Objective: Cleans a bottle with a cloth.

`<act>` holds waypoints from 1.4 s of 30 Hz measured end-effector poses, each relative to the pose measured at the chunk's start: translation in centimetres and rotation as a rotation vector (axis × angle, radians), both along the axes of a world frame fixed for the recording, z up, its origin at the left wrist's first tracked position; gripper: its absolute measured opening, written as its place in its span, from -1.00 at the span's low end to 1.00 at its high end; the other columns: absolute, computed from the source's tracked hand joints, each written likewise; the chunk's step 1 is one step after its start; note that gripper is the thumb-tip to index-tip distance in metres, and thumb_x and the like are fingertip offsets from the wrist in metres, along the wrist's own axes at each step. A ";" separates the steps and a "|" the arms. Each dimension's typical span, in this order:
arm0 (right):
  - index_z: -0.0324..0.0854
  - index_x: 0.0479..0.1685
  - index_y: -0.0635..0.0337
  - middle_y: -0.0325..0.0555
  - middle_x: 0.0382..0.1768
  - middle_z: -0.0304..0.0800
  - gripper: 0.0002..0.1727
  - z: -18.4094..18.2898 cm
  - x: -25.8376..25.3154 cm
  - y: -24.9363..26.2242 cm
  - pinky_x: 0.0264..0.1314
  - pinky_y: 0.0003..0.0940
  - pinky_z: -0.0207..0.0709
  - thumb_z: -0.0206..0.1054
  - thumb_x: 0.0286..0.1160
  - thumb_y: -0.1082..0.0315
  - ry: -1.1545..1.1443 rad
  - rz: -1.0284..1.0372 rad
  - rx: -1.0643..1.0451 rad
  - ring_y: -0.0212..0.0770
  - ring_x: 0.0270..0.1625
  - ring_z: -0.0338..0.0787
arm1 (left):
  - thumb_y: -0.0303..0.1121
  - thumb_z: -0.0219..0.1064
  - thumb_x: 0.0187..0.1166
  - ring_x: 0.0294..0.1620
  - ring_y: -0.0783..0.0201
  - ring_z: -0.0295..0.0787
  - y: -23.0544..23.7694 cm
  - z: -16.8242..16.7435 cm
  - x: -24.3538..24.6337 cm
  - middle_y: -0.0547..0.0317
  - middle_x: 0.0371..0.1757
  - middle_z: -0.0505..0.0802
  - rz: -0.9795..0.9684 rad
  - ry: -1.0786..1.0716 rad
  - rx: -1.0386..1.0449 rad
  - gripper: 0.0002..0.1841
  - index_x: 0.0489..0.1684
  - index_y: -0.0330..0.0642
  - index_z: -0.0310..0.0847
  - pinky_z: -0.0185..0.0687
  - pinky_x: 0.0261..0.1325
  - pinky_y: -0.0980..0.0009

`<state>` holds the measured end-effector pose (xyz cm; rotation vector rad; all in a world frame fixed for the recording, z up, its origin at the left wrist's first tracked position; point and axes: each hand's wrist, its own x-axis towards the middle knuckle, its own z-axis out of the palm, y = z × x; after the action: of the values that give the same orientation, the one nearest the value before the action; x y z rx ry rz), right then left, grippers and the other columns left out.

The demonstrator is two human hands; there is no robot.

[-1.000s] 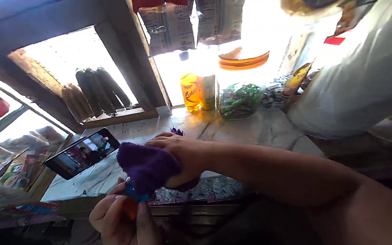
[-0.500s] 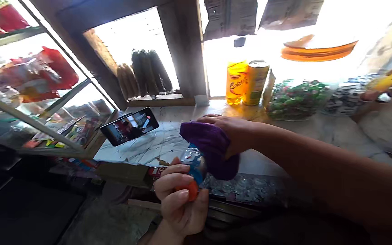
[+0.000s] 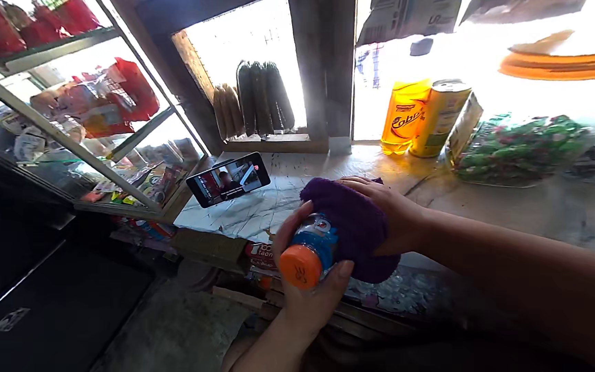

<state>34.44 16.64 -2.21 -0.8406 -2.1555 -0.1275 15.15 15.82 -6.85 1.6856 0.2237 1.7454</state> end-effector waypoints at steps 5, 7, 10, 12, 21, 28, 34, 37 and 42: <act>0.71 0.17 0.27 0.03 0.15 0.82 -0.16 0.5 0.1 -0.1 0.44 -0.13 0.53 0.58 -0.23 -0.12 -0.049 0.019 -0.027 -0.05 0.33 0.73 | -0.11 0.45 0.56 0.72 0.31 0.34 0.4 -0.6 0.0 0.41 0.63 0.55 -0.066 -0.006 0.019 -0.54 0.42 0.36 0.49 0.33 0.69 0.30; 0.68 0.25 0.27 0.02 0.18 0.81 -0.07 0.9 0.5 -0.1 0.44 -0.10 0.52 0.63 -0.32 -0.13 -0.071 0.016 -0.088 -0.03 0.34 0.72 | -0.14 0.43 0.57 0.76 0.27 0.29 0.4 -0.6 -0.1 0.40 0.69 0.51 -0.108 0.003 0.021 -0.56 0.41 0.40 0.49 0.27 0.73 0.26; 0.69 0.25 0.18 -0.08 0.18 0.81 -0.08 1.0 1.6 0.6 0.43 -0.14 0.54 0.60 -0.29 -0.19 -0.100 0.017 -0.143 -0.13 0.33 0.72 | -0.14 0.42 0.58 0.76 0.26 0.28 0.4 -0.6 -0.2 0.41 0.70 0.48 -0.142 0.027 0.033 -0.58 0.40 0.40 0.50 0.26 0.73 0.25; 0.72 0.23 0.12 -0.13 0.18 0.81 -0.14 0.7 2.5 1.1 0.40 -0.17 0.58 0.62 -0.23 -0.19 -0.078 0.002 -0.221 -0.20 0.31 0.72 | -0.13 0.42 0.58 0.74 0.24 0.32 0.5 -0.6 -0.4 0.38 0.69 0.50 -0.159 0.003 0.023 -0.59 0.39 0.40 0.51 0.31 0.71 0.23; 0.78 0.09 0.06 -0.24 0.06 0.84 -0.25 0.2 3.7 2.1 0.21 -0.40 0.67 0.71 -0.25 -0.13 0.044 -0.015 -0.354 -0.43 0.12 0.77 | -0.14 0.59 0.40 0.57 0.15 0.57 0.9 0.0 -1.2 0.24 0.55 0.66 -0.148 -0.122 -0.100 -0.48 0.37 0.33 0.57 0.55 0.56 0.15; 0.79 0.09 0.17 -0.07 0.20 0.79 -0.30 1.2 2.6 0.8 0.34 -0.18 0.62 0.71 -0.26 0.07 -0.023 -0.031 -0.300 -0.18 0.29 0.73 | -0.11 0.54 0.46 0.55 0.24 0.57 0.8 0.2 -0.8 0.28 0.52 0.67 -0.071 -0.006 0.006 -0.55 0.34 0.29 0.58 0.56 0.52 0.31; 0.82 0.06 0.19 -0.06 0.20 0.81 -0.37 0.9 2.6 1.1 0.48 -0.21 0.52 0.62 -0.18 0.09 -0.042 0.078 -0.209 -0.17 0.36 0.70 | -0.14 0.51 0.49 0.59 0.19 0.54 0.7 0.0 -0.5 0.22 0.56 0.64 -0.085 0.012 0.031 -0.56 0.35 0.26 0.58 0.52 0.56 0.27; 0.74 0.20 0.13 -0.15 0.21 0.78 -0.25 1.1 3.0 1.2 0.40 -0.33 0.58 0.71 -0.17 0.00 -0.003 0.018 -0.359 -0.30 0.30 0.70 | -0.13 0.51 0.50 0.62 0.17 0.50 0.7 0.1 -0.6 0.23 0.59 0.61 -0.102 0.005 0.008 -0.57 0.35 0.30 0.58 0.50 0.59 0.24; 0.69 0.25 0.15 -0.11 0.19 0.79 -0.17 0.4 3.7 0.7 0.45 -0.25 0.50 0.21 0.34 -0.43 0.099 -0.038 -0.338 -0.30 0.34 0.68 | 0.01 0.51 0.46 0.63 0.26 0.48 0.7 0.2 -0.6 0.32 0.62 0.56 -0.049 0.022 -0.060 -0.46 0.43 0.31 0.49 0.51 0.57 0.29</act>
<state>38.09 17.39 -1.85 -1.0546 -2.0978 0.2615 14.60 16.51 -6.67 1.6547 0.2400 1.6690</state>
